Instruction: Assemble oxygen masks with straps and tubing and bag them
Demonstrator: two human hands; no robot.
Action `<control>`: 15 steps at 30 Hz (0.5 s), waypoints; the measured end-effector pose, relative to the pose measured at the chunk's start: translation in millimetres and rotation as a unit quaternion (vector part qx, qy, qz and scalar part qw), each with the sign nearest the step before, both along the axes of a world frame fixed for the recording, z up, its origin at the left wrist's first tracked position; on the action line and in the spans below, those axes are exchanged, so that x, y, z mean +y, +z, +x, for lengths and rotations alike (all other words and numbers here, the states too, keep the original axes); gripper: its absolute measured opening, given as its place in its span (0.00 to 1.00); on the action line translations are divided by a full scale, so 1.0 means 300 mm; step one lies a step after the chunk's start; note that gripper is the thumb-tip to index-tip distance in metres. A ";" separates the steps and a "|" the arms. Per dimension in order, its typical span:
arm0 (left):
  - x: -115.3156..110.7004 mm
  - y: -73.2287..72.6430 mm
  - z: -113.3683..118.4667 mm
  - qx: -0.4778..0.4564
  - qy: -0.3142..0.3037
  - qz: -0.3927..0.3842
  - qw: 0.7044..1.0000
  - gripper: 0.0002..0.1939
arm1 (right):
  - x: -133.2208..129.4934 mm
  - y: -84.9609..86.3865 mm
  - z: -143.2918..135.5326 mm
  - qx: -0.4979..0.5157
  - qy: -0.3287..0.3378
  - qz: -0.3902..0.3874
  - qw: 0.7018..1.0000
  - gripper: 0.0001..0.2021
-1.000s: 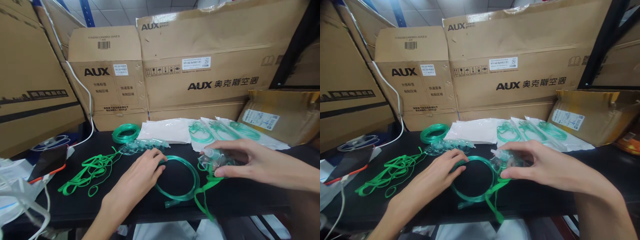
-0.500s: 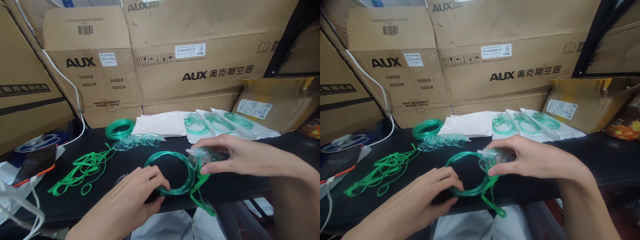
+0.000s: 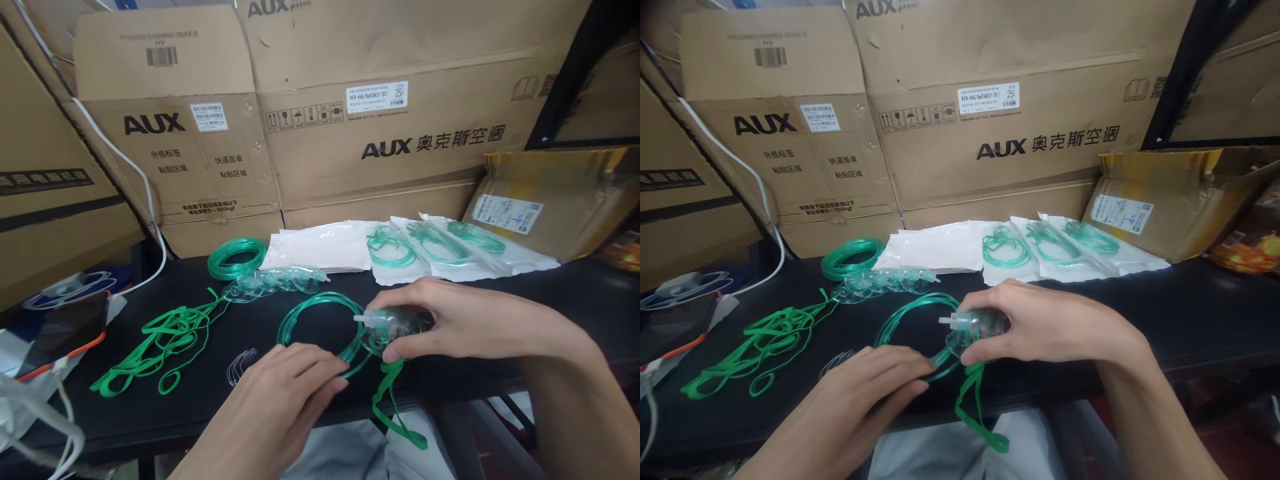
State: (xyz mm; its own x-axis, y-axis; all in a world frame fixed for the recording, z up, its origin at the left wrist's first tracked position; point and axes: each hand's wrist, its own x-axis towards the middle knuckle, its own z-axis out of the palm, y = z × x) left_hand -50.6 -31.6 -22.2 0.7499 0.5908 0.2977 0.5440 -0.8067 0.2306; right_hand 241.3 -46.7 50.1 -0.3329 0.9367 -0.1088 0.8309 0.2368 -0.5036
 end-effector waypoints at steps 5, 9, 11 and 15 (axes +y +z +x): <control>0.068 0.065 -0.039 -0.014 -0.005 -0.004 1.000 0.21 | 0.002 -0.001 -0.016 0.028 0.017 -0.013 0.999 0.32; 0.157 0.143 -0.086 -0.032 0.102 0.026 0.994 0.15 | 0.002 -0.001 -0.032 0.035 0.018 -0.022 0.999 0.31; 0.193 0.169 -0.096 0.006 0.172 -0.009 0.985 0.17 | 0.004 -0.004 -0.039 0.037 0.012 -0.017 0.999 0.33; 0.218 0.164 -0.073 0.100 0.204 -0.117 0.967 0.19 | 0.011 -0.015 -0.057 0.044 0.001 0.000 0.999 0.34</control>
